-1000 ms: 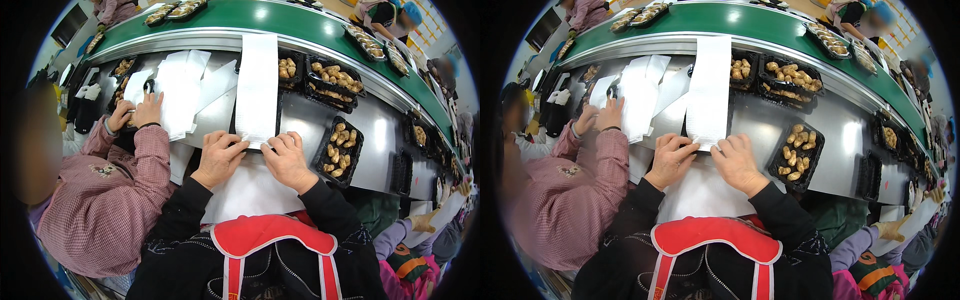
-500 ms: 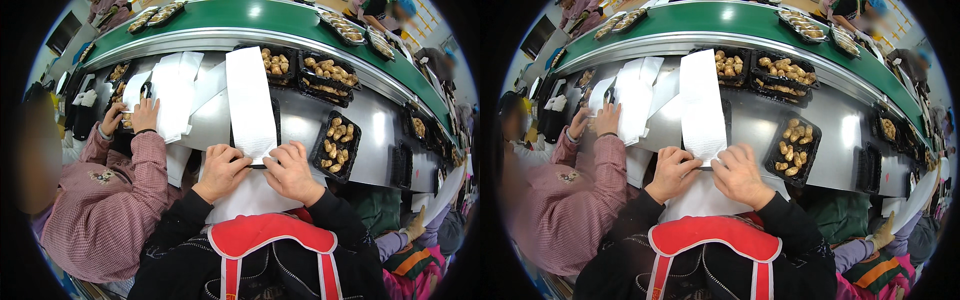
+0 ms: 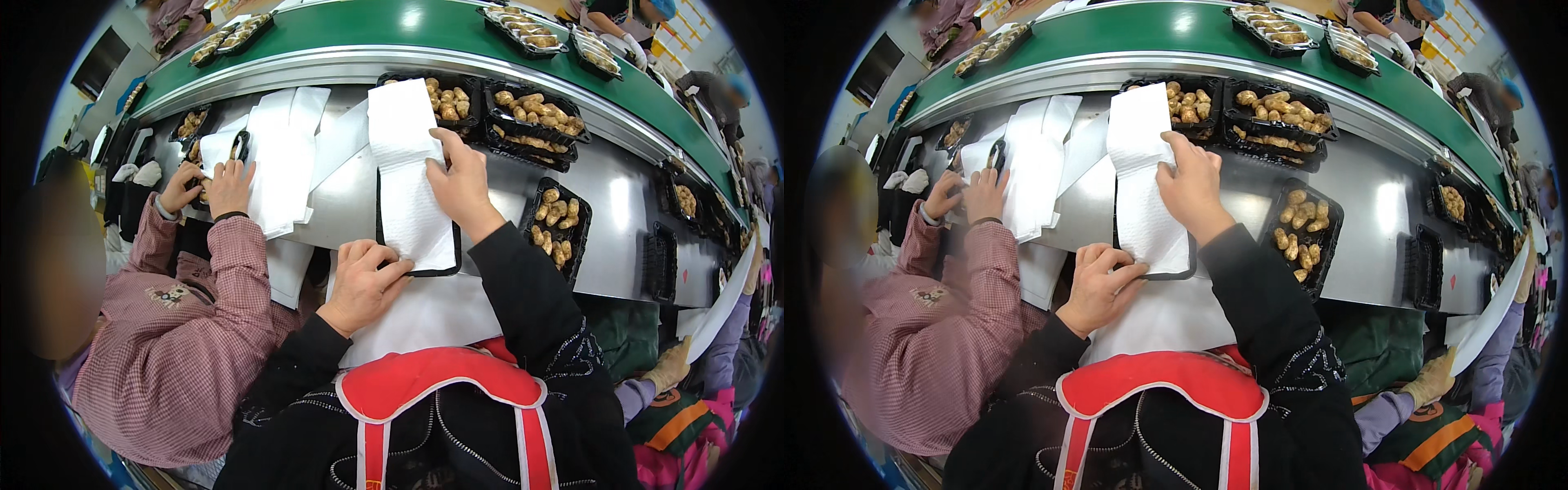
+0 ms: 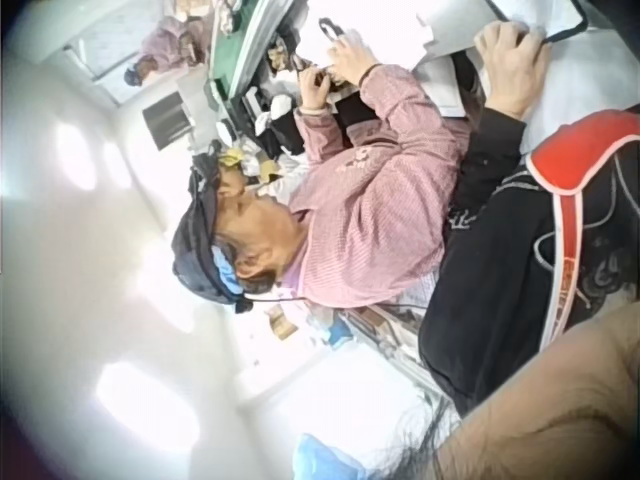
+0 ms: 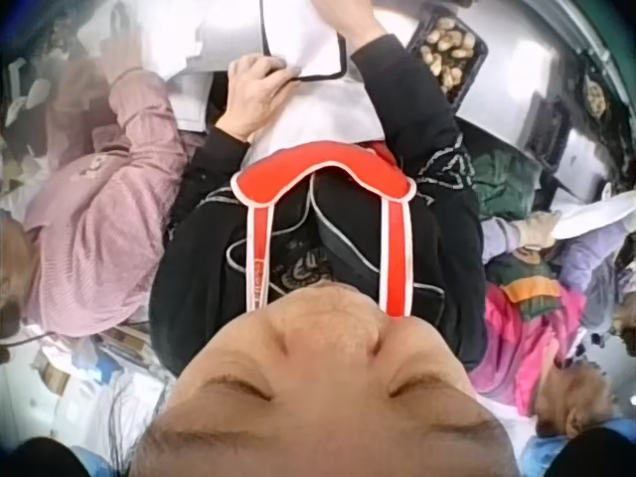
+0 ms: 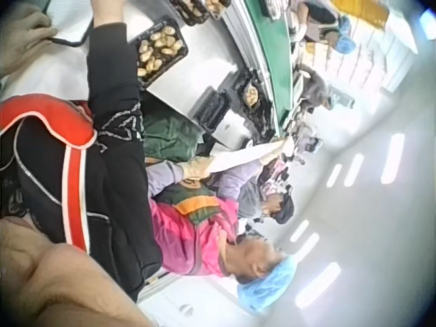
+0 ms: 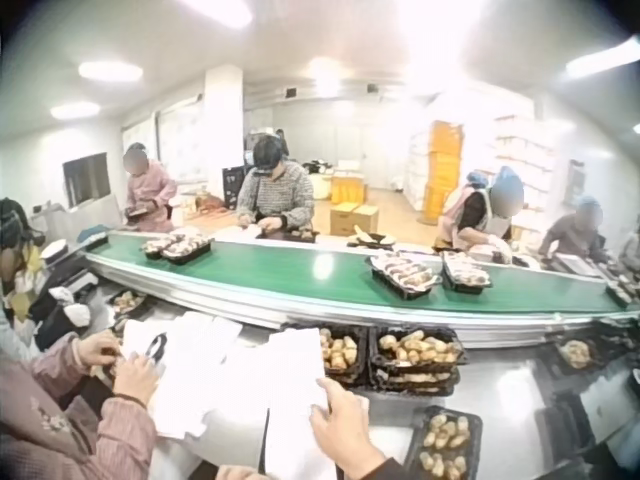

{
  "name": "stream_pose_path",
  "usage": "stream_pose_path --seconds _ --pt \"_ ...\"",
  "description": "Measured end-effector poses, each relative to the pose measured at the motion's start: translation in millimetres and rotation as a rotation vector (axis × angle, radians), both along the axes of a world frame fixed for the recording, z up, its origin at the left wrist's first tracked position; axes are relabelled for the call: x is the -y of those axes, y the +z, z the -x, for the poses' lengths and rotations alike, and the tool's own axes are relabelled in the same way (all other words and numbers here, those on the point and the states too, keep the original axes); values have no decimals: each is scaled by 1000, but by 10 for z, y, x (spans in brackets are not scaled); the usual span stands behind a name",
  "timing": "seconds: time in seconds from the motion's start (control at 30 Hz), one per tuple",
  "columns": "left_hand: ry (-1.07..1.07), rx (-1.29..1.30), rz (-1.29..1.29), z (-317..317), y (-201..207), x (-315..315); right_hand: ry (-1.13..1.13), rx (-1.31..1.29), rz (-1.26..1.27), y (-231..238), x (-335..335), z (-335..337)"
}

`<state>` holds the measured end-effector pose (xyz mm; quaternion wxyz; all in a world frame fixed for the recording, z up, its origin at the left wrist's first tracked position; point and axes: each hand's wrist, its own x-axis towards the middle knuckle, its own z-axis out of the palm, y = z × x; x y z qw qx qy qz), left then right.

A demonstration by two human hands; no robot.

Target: The person places ginger roots into black plastic trays on a conveyor belt, then covers them with white paper. The person repeats this process for multiple trays as they move along the belt.

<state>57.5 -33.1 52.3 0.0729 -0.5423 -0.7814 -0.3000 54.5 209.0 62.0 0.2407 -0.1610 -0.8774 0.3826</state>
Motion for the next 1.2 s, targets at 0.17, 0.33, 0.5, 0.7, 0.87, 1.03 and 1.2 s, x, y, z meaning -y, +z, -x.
stream_pose_path --seconds 0.17,0.33,0.5,0.7,0.87,1.03,1.2 --pt "12 -11 -6 -37 -16 11 -70 -198 -451 -263 -77 -117" --pt "36 -19 6 -61 -23 38 -71 -72 -554 -295 -55 -163" --pt "41 4 7 -54 -18 51 -161 -138 -436 -27 54 -267" --pt "44 26 -6 -56 -61 23 231 -280 -652 26 299 -488" --pt "56 0 -21 -57 -91 36 373 -185 -629 -255 499 -358" --pt "70 10 -7 -62 -131 65 351 -64 -686 -299 507 -358" --pt "71 27 -11 -53 -123 57 360 2 -675 -319 509 -334"
